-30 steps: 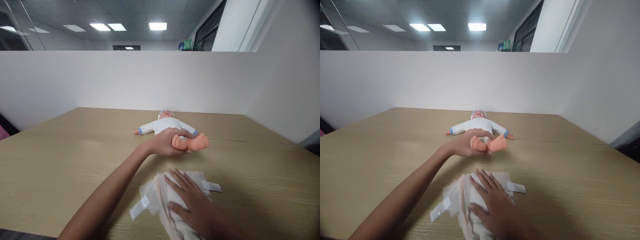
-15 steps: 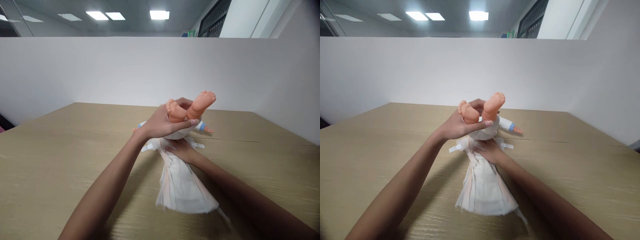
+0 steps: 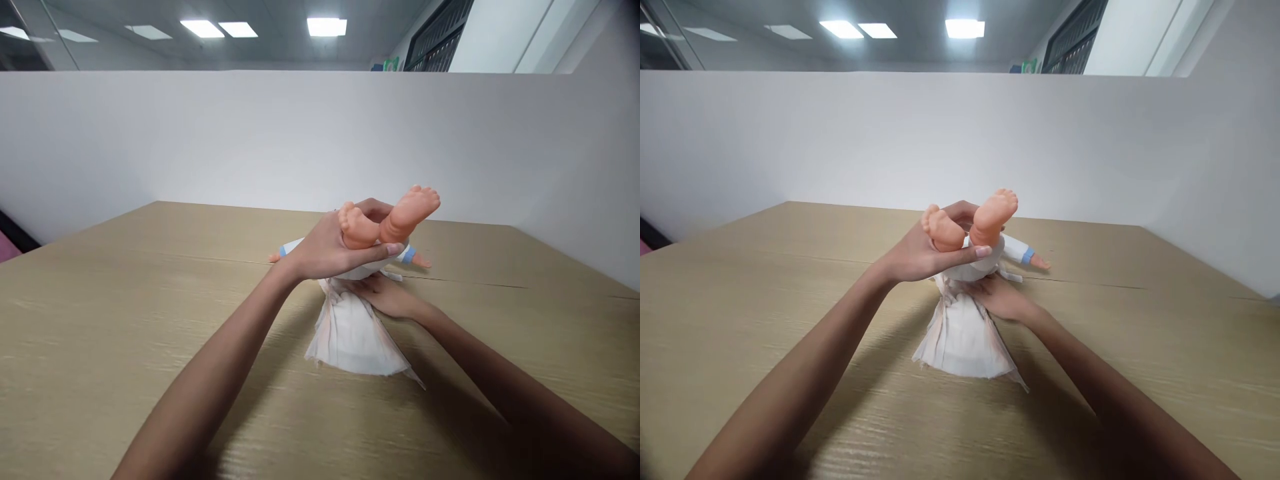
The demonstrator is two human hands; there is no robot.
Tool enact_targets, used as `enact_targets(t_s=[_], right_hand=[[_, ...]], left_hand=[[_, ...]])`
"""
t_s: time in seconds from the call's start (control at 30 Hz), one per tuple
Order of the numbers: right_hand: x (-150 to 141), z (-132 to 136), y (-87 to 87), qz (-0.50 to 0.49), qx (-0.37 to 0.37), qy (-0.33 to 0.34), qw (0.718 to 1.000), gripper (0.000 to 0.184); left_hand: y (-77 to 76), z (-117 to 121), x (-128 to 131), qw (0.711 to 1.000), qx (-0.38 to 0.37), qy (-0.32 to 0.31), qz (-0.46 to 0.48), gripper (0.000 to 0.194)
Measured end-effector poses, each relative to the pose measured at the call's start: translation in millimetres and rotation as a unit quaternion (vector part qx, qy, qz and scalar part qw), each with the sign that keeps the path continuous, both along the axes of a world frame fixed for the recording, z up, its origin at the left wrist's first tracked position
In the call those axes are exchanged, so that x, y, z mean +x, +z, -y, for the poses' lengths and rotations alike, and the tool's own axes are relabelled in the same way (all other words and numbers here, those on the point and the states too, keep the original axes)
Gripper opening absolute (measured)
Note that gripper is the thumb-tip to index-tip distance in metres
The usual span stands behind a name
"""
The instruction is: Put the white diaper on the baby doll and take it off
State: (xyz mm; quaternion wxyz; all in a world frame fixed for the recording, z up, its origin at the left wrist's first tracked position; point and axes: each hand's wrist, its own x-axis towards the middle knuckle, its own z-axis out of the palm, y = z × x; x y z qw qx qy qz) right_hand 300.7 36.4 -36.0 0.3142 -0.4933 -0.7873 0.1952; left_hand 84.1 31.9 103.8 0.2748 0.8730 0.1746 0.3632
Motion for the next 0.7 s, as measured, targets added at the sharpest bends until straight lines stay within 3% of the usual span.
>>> enact_targets(t_s=[0.1, 0.17, 0.23, 0.37, 0.5, 0.6, 0.7], right_hand=[[19.5, 41.5, 10.2, 0.024, -0.036, -0.067, 0.997, 0.046], [22.6, 65.8, 20.3, -0.001, 0.02, -0.134, 0.991, 0.052], [17.4, 82.4, 31.2, -0.035, 0.087, -0.148, 0.985, 0.058], [3.7, 90.2, 45.3, -0.102, 0.124, -0.077, 0.984, 0.046], [20.2, 86.9, 36.7, -0.138, 0.116, -0.019, 0.983, 0.044], [50.8, 89.9, 18.2, -0.066, 0.152, 0.069, 0.984, 0.041], [76.7, 93.8, -3.5, 0.059, 0.222, 0.123, 0.966, 0.046]], left_hand=[[-3.2, 2.8, 1.3, 0.999, -0.017, -0.026, 0.006, 0.037], [-7.3, 6.1, 3.0, 0.999, -0.025, -0.032, 0.001, 0.036], [-13.0, 10.4, 5.5, 0.999, -0.035, -0.03, -0.014, 0.037], [-26.1, 20.9, 8.3, 0.999, -0.034, -0.023, -0.032, 0.04], [-40.9, 29.7, -10.5, 0.999, -0.004, -0.03, -0.025, 0.043], [-61.2, 30.6, -42.4, 0.998, 0.009, -0.013, -0.053, 0.047], [-91.6, 27.2, -75.0, 0.995, 0.026, -0.042, -0.081, 0.042]])
